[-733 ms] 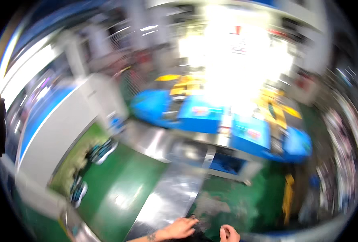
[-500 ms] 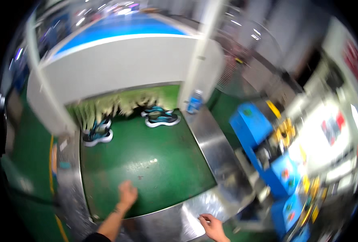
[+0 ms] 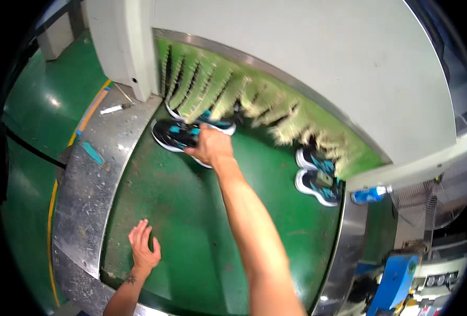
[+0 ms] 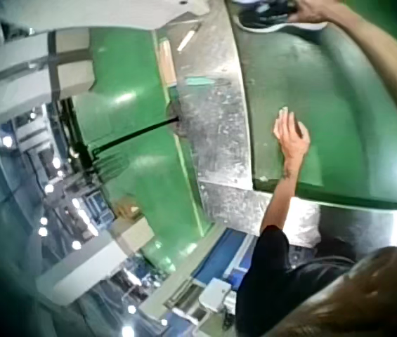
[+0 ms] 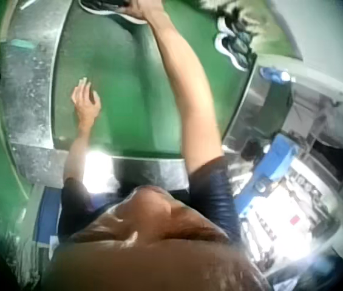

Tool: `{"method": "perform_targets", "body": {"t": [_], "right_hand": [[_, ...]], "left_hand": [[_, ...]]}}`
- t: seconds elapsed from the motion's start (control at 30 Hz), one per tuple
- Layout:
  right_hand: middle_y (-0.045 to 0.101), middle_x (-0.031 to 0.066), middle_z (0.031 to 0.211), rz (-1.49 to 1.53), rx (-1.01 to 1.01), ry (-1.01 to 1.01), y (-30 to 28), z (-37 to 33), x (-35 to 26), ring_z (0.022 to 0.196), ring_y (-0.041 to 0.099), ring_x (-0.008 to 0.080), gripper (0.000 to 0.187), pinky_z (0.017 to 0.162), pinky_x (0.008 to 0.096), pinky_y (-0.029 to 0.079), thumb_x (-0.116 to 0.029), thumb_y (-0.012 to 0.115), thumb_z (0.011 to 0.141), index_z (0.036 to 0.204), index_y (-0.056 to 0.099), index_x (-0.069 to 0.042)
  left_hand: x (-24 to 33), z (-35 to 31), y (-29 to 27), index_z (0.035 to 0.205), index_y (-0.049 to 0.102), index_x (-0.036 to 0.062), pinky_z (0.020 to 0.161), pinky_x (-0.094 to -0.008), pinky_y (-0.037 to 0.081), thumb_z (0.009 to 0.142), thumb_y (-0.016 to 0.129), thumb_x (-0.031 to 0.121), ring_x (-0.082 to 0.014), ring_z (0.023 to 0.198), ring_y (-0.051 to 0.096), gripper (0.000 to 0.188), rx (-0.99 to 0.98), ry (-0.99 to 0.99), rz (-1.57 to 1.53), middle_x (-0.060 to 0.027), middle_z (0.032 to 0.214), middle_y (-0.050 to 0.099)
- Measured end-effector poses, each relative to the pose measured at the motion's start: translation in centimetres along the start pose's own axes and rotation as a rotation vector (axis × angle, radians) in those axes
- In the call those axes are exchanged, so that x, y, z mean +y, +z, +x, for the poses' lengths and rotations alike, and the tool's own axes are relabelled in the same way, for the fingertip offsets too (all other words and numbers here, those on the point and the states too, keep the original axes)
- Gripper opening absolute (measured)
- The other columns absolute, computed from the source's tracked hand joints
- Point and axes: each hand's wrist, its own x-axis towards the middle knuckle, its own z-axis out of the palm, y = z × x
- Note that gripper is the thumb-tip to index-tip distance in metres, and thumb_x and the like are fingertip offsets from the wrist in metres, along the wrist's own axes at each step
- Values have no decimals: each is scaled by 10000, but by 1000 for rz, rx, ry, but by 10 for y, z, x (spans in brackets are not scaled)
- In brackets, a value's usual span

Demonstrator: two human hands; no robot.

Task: The person takes shoes from a rack, places them one at a time into a machine to press the soles onto the uppers, and then puts the processed shoes onto a conveyor belt.

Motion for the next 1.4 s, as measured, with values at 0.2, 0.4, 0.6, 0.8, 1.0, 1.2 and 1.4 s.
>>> {"method": "perform_targets", "body": {"t": [0.2,0.4,0.6,0.8,1.0,1.2,1.4], "right_hand": [[597,170,620,511,-124,-21,32,-192,-43,541,577,339,528,505,434,462,-490,682,722,948,552,-31],[574,87,983,214,40,575,36,-575,-88,854,552,176,487,763,322,464,-114,640,780,1214,461,15],[597,53,958,1323,446,1170,-140,-674,-95,812,546,124,465,740,297,472,-251,678,816,1175,516,-3],[459,181,1269,735,953,221,-193,-702,-115,1161,481,279,738,970,333,382,-186,652,808,1386,220,-35],[502,94,1223,1308,1021,867,-141,-953,-123,1111,468,177,660,962,320,378,-246,709,776,1316,392,-36],[559,59,1016,1136,2067,1381,-113,-1169,-202,883,550,153,450,794,312,456,-132,657,754,1152,483,-15],[567,73,1009,921,2346,1281,-93,-1223,-247,889,564,178,445,786,322,469,-111,638,764,1163,478,5]], "left_hand": [[-4,-13,-43,1128,511,-30,1024,-485,296,759,564,67,-327,1246,399,385,197,-6,167,-179,1306,456],[46,-23,-13,1209,449,-22,1044,-470,281,775,598,104,-349,1236,403,476,-28,-359,-130,-205,1297,444],[274,-97,-76,1454,88,115,1105,-441,170,766,669,454,-299,1381,179,962,-771,-175,-1313,-166,1476,219],[422,-171,-104,1404,195,12,1044,-376,304,703,735,299,-283,1333,288,930,-1088,113,-1455,-204,1430,268],[557,-366,-60,1377,245,-7,1038,-359,320,738,721,221,-272,1311,332,829,-1630,267,-1171,-202,1408,305],[711,-538,-83,1431,87,52,1082,-401,258,812,690,175,-318,1352,245,873,-1817,431,-1127,-226,1469,173],[908,-687,56,1360,172,-88,1037,-416,312,725,697,331,-378,1255,359,924,-1605,1001,-505,-299,1324,357]]}}
